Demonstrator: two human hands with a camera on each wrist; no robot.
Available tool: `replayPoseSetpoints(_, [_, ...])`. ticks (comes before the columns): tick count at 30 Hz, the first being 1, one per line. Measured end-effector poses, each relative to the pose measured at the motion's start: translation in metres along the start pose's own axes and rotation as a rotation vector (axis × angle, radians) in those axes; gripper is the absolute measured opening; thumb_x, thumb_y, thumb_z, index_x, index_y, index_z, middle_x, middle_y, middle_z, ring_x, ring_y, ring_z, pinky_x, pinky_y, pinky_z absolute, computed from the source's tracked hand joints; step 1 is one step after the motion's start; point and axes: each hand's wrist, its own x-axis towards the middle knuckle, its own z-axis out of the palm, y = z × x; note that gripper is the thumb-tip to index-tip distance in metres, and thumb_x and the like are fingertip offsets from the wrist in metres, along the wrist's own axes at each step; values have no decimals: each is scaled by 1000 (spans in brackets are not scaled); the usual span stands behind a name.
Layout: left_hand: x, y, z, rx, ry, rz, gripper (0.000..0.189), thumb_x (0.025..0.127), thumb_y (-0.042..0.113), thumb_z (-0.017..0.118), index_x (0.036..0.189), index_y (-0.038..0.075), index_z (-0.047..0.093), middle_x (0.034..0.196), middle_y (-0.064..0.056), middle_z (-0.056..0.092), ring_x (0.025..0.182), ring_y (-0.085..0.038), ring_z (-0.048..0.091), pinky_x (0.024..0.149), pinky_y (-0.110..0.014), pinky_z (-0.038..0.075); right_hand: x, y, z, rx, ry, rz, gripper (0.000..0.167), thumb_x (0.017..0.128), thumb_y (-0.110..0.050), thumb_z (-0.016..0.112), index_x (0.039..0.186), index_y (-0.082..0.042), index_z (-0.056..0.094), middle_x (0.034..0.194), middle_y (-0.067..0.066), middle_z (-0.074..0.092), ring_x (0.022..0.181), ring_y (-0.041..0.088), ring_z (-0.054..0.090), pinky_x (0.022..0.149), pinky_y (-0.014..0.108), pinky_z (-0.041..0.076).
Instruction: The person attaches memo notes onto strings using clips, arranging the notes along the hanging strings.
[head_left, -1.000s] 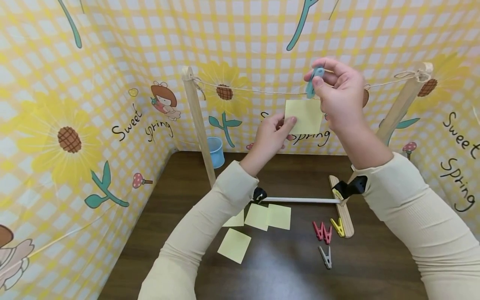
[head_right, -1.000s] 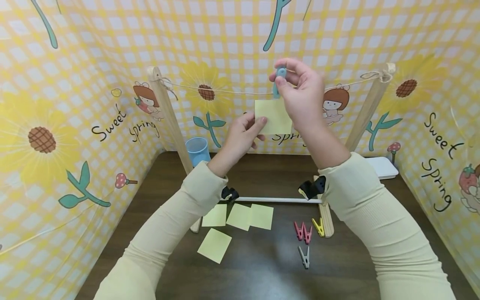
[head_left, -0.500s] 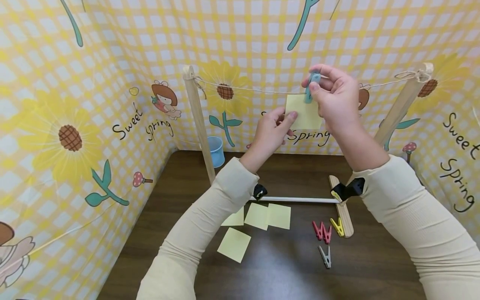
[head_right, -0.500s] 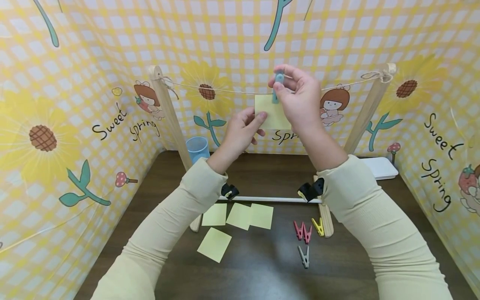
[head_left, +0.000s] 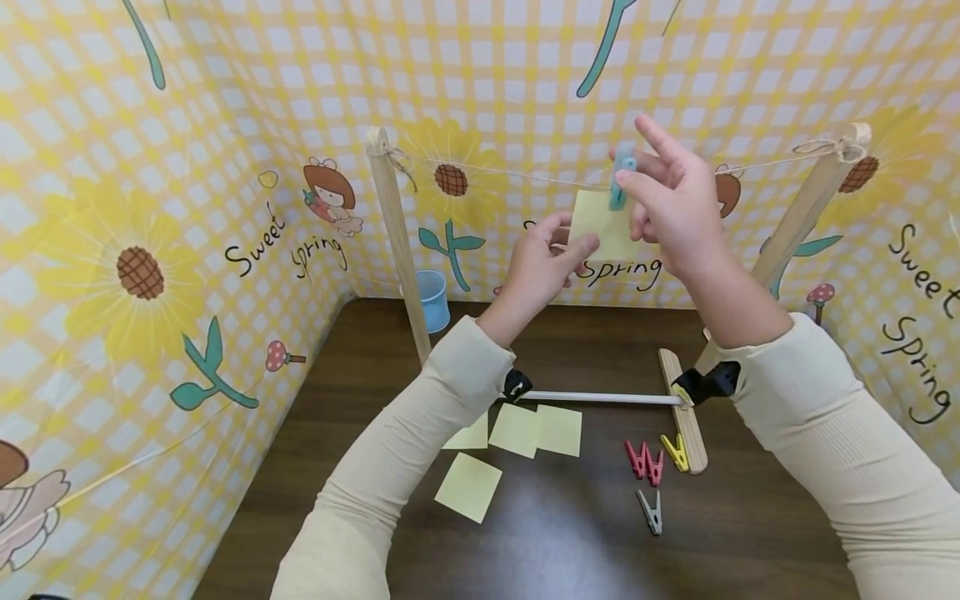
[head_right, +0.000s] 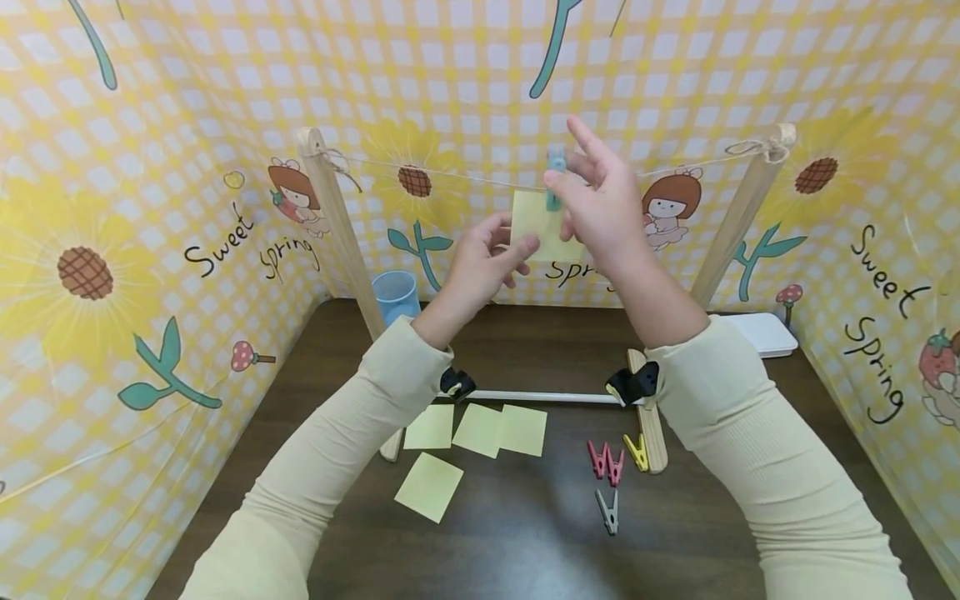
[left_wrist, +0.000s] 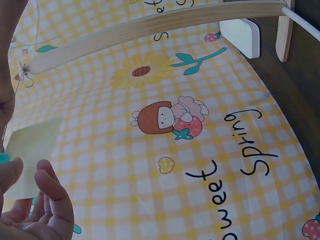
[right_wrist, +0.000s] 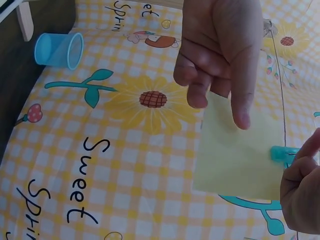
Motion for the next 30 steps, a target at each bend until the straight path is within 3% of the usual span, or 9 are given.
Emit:
replayPoseSetpoints(4, [-5,-8,-4,22,9,-24,48,84,25,70,127,17,49,103,-2,56,74,-21,62,58,-29,50,-8,1,-7,-23,46,-101,61,84,6,56,141,-11,39,132,16,48,36,10,38,36,15,36])
replayPoseSetpoints(7, [-14,-20,-11,90,1,-36,57,81,27,73,131,19,46,110,-3,54,77,-20,59,62,-28,50,-21,11,-17,-38,135,-262,55,81,11,53,133,-8,48,127,15,52,40,11,44,39,17,41])
replayPoseSetpoints(11, [-30,-48,-19,236,-52,-87,62,80,30,73,134,19,44,118,-3,52,80,-20,57,68,-30,49,-45,42,-41,-129,218,-487,44,78,17,48,119,3,55,116,17,56,44,10,50,44,17,44])
replayPoseSetpoints(14, [-43,-78,-22,393,-95,-139,57,82,31,71,132,16,47,117,-4,53,91,-22,56,74,-32,48,-69,74,-62,-301,233,-504,38,76,19,48,113,11,56,110,17,59,47,6,53,45,15,44])
replayPoseSetpoints(18, [-70,-119,-24,664,-175,-237,41,84,30,69,119,12,57,107,-6,59,93,-23,56,73,-35,47,-107,121,-90,-672,209,-281,31,79,12,55,109,7,59,94,13,64,55,2,55,47,14,43])
replayPoseSetpoints(22, [-105,-149,-25,912,-250,-362,26,79,27,73,92,7,64,86,-6,64,71,-21,59,58,-34,48,-149,165,-115,-1042,69,47,27,82,-3,60,109,-4,60,81,8,64,58,8,53,48,24,43])
replayPoseSetpoints(26, [-140,-167,-25,1086,-238,-478,28,71,28,78,70,6,62,67,-6,61,59,-21,58,50,-35,48,-188,197,-129,-1209,-100,336,31,82,-16,63,111,-5,57,68,1,57,53,14,48,44,31,37])
replayPoseSetpoints(30, [-168,-177,-23,1172,-201,-563,31,66,30,80,66,5,62,65,-7,61,60,-23,60,49,-39,49,-214,218,-131,-1280,-172,484,35,80,-30,68,105,-8,56,59,-3,46,50,15,43,41,31,31])
